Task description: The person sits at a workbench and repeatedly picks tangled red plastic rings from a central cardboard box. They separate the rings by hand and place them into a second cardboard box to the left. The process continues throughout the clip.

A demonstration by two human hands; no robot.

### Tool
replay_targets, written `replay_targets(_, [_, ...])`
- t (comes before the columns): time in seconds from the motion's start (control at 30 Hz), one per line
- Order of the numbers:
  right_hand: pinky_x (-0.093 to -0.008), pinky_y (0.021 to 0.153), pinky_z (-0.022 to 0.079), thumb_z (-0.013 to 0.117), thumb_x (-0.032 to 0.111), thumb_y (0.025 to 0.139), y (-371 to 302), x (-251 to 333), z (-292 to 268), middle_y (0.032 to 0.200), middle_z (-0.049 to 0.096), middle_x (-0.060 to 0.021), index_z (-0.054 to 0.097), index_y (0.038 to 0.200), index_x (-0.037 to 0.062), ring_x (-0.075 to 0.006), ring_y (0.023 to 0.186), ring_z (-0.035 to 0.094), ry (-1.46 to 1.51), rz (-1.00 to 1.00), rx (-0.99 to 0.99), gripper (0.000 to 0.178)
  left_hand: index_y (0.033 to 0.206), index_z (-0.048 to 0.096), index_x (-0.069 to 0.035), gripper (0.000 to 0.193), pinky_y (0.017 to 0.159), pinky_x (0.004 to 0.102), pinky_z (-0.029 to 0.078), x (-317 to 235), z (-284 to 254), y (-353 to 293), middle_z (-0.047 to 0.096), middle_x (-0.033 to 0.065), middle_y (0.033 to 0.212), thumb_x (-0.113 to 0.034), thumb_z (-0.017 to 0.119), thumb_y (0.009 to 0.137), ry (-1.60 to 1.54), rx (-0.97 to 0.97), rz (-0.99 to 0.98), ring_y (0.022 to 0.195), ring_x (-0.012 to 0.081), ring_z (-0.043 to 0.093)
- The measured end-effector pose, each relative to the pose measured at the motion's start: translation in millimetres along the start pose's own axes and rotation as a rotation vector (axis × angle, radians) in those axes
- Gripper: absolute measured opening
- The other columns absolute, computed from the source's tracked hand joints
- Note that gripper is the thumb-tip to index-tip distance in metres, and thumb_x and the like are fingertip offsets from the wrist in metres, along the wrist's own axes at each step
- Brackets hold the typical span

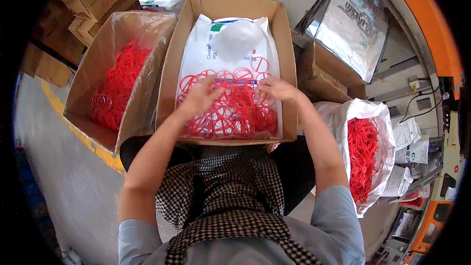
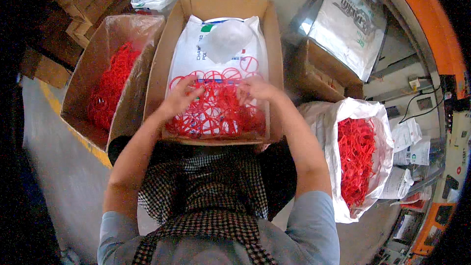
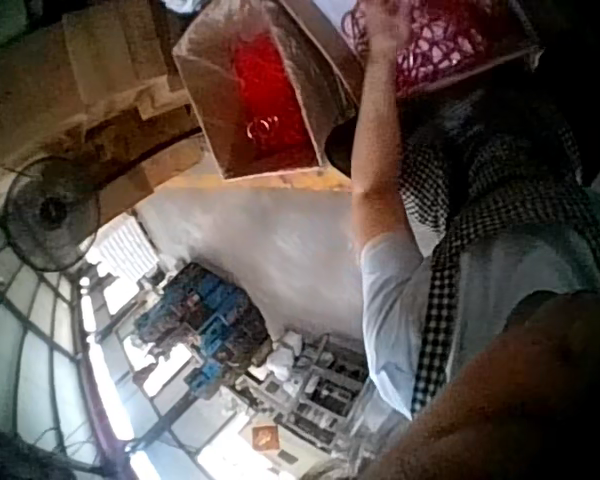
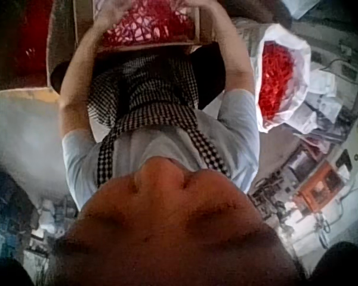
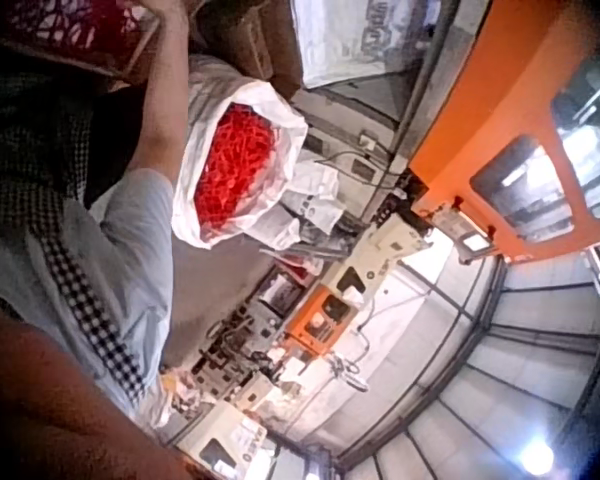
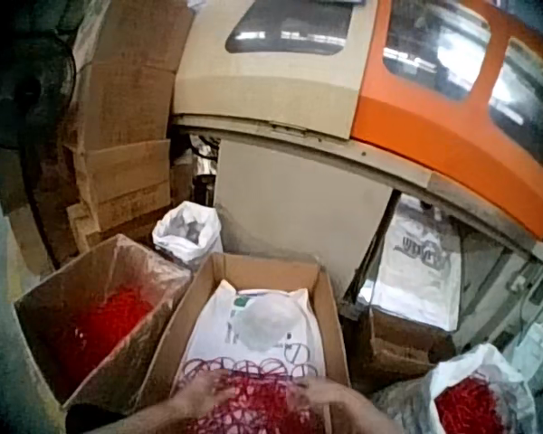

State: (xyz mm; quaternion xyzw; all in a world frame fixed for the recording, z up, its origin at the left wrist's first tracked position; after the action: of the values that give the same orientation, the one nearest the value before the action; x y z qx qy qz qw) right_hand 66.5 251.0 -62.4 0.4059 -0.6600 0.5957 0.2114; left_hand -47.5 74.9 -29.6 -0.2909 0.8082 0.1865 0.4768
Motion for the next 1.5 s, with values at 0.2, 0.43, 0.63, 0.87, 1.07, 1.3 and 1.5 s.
replay_targets(0.2, [-0.0316,0.067,0.050,0.043,0.028,0.092,-28,79,38,0.090,0.063,-0.0111,0.058,0.102,0.0011,-0.0217,0.085,0.063,0.596,-0.308,0.120,0.032,0.111,0.046,0.004,0.029,0.051,0.0333,0.048,-23,20,3,0.058,0.0103,0.069,-0.017,0.048,0.090,-0.315,0.208,-0.147,0.056,0.0175,0.059])
replay_targets(0.43, [-0.0257,0.075,0.043,0.054,0.023,0.089,-2,91,69,0.085,0.057,-0.0010,0.056,0.106,0.0024,-0.0092,0.083,0.052,0.116,-0.572,-0.050,0.027,0.096,0.048,0.005,0.018,0.054,0.0446,0.046,-41,6,-10,0.056,0.0265,0.068,-0.011,0.044,0.089,0.238,-0.152,0.200,0.063,0.0429,0.056])
replay_targets(0.63, [-0.0366,0.065,0.049,0.043,0.013,0.088,-3,90,43,0.077,0.061,-0.0149,0.054,0.090,0.0013,-0.0275,0.071,0.061,-0.760,-0.641,-0.724,0.016,0.081,0.054,-0.001,0.021,0.051,0.0273,0.041,-8,0,-5,0.044,-0.0012,0.052,-0.020,0.049,0.090,-1.021,0.025,-0.363,0.046,0.0128,0.043])
replay_targets(0.87, [-0.0453,0.061,0.050,0.045,0.017,0.085,98,-16,132,0.074,0.062,-0.0148,0.057,0.100,0.0017,-0.0298,0.077,0.063,-1.230,-0.296,-0.099,0.024,0.102,0.052,-0.001,0.032,0.053,0.0235,0.033,-22,-48,-1,0.027,-0.0047,0.046,-0.030,0.047,0.091,-1.216,-0.064,-0.216,0.044,0.0088,0.032])
replay_targets(1.07, [-0.0464,0.066,0.047,0.045,0.023,0.089,112,-17,146,0.081,0.062,-0.0168,0.052,0.104,0.0011,-0.0316,0.080,0.062,-1.046,-0.328,-0.077,0.028,0.107,0.057,-0.002,0.027,0.066,0.0242,0.043,23,-35,1,0.057,0.0042,0.070,-0.020,0.042,0.094,-0.578,0.026,-0.346,0.064,0.0109,0.055])
replay_targets(1.3, [-0.0292,0.056,0.040,0.049,0.026,0.089,36,88,75,0.074,0.052,-0.0032,0.049,0.094,0.0052,-0.0130,0.064,0.048,0.352,-0.404,-0.122,0.022,0.121,0.048,-0.003,0.037,0.093,0.0280,0.040,-3,-1,-7,0.053,0.0109,0.112,-0.027,0.044,0.094,-0.603,0.291,-0.178,0.101,0.0161,0.054])
replay_targets(1.5, [-0.0308,0.057,0.041,0.039,0.017,0.091,26,111,63,0.071,0.047,-0.0042,0.043,0.085,0.0048,-0.0153,0.062,0.045,0.943,-0.606,-0.236,0.014,0.085,0.059,0.001,0.048,0.071,0.0286,0.043,4,-21,1,0.058,0.0047,0.073,-0.040,0.035,0.095,-0.511,0.068,-0.210,0.076,0.0155,0.055])
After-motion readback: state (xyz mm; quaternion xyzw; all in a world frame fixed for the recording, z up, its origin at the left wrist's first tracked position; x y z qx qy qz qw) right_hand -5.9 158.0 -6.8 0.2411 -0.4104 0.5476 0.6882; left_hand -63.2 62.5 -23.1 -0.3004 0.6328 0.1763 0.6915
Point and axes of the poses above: each hand's wrist, its own y-axis towards the middle knuckle, its own z-axis out of the palm, x = y × z, the point moved 9 cm from there along y, towards the middle knuckle
